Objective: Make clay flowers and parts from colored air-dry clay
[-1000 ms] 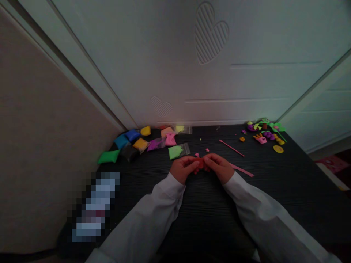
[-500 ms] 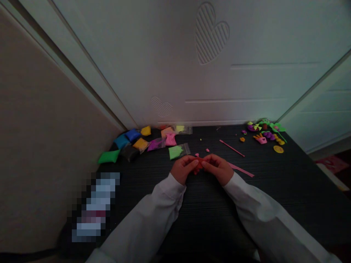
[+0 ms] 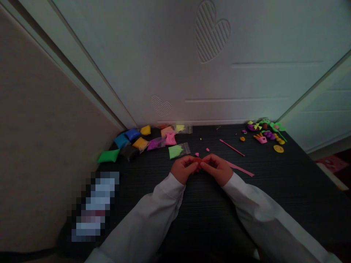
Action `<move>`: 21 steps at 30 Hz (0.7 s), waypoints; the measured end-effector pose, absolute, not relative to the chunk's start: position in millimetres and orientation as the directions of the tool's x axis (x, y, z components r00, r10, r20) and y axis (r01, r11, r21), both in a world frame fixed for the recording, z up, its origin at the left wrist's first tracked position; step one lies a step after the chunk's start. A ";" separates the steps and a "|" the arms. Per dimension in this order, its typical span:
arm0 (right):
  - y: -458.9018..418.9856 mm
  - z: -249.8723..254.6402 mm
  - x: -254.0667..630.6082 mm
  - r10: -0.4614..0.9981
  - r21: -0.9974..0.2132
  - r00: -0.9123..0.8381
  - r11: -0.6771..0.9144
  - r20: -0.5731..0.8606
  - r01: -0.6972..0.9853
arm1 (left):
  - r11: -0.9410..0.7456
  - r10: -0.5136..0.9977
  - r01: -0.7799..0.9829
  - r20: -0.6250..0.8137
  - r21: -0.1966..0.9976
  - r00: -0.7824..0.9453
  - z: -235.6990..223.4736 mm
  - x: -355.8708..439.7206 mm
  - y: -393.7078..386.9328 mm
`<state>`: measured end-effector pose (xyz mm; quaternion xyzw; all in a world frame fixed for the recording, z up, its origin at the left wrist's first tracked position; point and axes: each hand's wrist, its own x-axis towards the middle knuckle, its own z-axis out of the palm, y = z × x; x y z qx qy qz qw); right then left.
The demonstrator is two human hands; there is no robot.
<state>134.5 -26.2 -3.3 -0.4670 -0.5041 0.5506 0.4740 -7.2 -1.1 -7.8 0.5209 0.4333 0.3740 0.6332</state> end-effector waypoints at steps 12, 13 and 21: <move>-26.5 -2.9 135.2 0.989 -0.997 -0.140 -0.058 -0.050 -0.050 | 0.105 0.936 -0.009 -0.095 0.994 0.340 -7.6 -8.9 -1.6; -26.5 -2.6 135.2 0.989 -0.997 -0.141 -0.061 -0.052 -0.057 | 0.103 0.936 -0.014 -0.092 0.995 0.339 -7.6 -8.9 -1.6; -25.8 -1.5 134.7 0.991 -0.990 -0.114 -0.077 -0.064 -0.120 | 0.154 0.924 -0.071 -0.118 0.985 0.363 -13.4 -7.7 -0.2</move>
